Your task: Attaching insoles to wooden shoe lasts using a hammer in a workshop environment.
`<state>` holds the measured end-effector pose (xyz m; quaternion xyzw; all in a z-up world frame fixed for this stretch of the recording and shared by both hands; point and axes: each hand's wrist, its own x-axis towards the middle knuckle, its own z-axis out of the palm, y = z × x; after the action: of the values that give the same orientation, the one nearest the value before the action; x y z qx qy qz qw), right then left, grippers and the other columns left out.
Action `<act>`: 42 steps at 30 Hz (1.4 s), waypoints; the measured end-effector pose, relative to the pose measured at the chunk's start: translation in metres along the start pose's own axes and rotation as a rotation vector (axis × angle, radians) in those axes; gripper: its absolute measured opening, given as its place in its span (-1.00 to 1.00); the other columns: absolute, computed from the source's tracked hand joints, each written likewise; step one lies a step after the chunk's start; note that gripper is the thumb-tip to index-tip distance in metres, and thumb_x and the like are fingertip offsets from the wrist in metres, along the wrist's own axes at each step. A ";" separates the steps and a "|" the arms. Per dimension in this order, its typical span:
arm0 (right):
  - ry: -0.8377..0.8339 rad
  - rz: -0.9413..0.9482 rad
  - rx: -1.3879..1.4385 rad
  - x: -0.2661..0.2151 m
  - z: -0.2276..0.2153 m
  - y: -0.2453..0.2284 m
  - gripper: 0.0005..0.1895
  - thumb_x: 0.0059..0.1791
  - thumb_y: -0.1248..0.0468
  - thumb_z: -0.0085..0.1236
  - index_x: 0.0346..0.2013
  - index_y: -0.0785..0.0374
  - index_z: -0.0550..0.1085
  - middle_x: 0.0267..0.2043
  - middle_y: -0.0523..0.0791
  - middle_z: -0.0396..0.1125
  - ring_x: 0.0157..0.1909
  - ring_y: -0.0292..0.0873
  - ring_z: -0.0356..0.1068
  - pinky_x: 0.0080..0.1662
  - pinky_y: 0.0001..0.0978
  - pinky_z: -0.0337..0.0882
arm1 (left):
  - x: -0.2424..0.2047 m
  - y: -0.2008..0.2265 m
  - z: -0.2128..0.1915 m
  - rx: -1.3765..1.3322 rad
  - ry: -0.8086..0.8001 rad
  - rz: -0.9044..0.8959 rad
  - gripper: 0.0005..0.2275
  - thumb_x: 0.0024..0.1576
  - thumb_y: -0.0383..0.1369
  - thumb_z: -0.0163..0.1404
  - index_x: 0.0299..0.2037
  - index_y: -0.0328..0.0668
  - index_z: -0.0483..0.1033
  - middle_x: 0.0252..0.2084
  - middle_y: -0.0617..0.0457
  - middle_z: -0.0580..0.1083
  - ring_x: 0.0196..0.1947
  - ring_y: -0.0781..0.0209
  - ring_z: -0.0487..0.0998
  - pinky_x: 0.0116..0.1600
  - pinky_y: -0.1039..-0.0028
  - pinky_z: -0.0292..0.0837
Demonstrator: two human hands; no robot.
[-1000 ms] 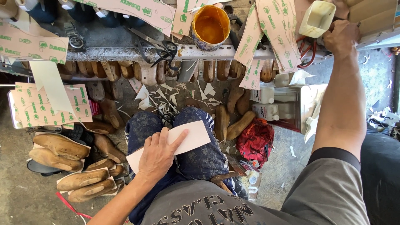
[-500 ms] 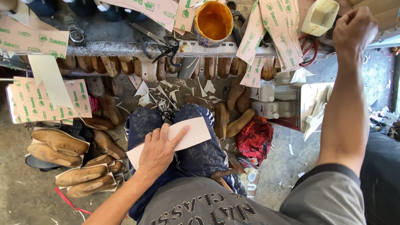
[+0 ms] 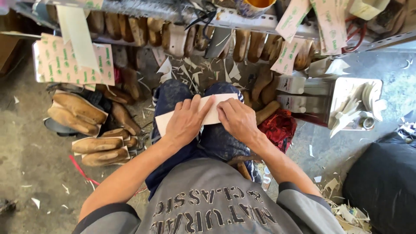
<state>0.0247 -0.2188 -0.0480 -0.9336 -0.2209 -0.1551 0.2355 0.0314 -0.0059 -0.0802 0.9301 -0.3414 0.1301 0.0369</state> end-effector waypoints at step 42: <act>-0.157 1.009 0.891 0.003 -0.024 -0.008 -0.84 0.02 0.30 0.23 -0.29 0.39 0.53 -0.46 0.00 0.49 -0.46 -0.28 0.54 -0.38 -0.59 0.56 | -0.003 0.003 -0.012 -0.088 0.072 -0.023 -0.30 0.12 -0.48 -0.06 0.52 0.28 0.10 0.03 -0.26 0.34 -0.27 -0.04 0.35 -0.15 0.23 0.24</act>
<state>0.0188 -0.2238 -0.0233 -0.7447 0.1827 0.1480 0.6246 0.0246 -0.0042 -0.0700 0.9262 -0.3346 0.1481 0.0914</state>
